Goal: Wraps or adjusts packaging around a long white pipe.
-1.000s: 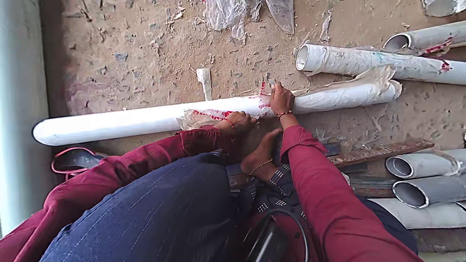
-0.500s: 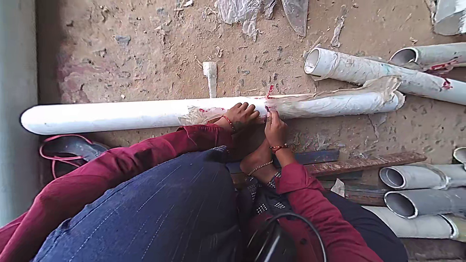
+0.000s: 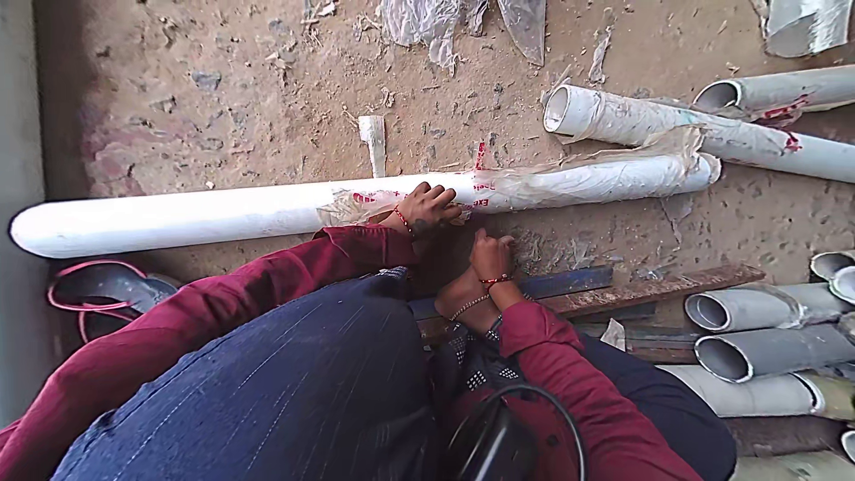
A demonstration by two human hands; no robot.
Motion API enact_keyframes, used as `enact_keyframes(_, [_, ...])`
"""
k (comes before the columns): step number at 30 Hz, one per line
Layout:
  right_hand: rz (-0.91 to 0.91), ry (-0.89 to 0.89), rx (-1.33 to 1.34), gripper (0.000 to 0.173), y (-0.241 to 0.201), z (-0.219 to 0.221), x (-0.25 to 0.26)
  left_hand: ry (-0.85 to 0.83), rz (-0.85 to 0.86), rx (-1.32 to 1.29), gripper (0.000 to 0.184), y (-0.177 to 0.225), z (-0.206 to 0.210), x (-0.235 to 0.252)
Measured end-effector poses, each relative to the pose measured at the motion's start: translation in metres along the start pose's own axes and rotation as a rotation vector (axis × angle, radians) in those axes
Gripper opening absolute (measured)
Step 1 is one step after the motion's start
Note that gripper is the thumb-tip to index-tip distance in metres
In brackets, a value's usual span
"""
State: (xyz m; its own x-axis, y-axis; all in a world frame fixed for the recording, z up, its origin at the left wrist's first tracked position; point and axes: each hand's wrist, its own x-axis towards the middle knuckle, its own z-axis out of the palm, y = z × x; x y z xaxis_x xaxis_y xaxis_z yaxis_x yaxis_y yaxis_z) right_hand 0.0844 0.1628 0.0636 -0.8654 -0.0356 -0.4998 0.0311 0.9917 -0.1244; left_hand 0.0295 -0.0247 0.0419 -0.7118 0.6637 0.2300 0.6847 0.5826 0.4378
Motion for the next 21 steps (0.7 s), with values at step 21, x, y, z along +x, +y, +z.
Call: enact_keyframes(21, [-0.029,-0.038,0.039,0.040,-0.004,-0.111,0.077,-0.473,-0.168,0.073,0.022,-0.047,-0.008,0.020])
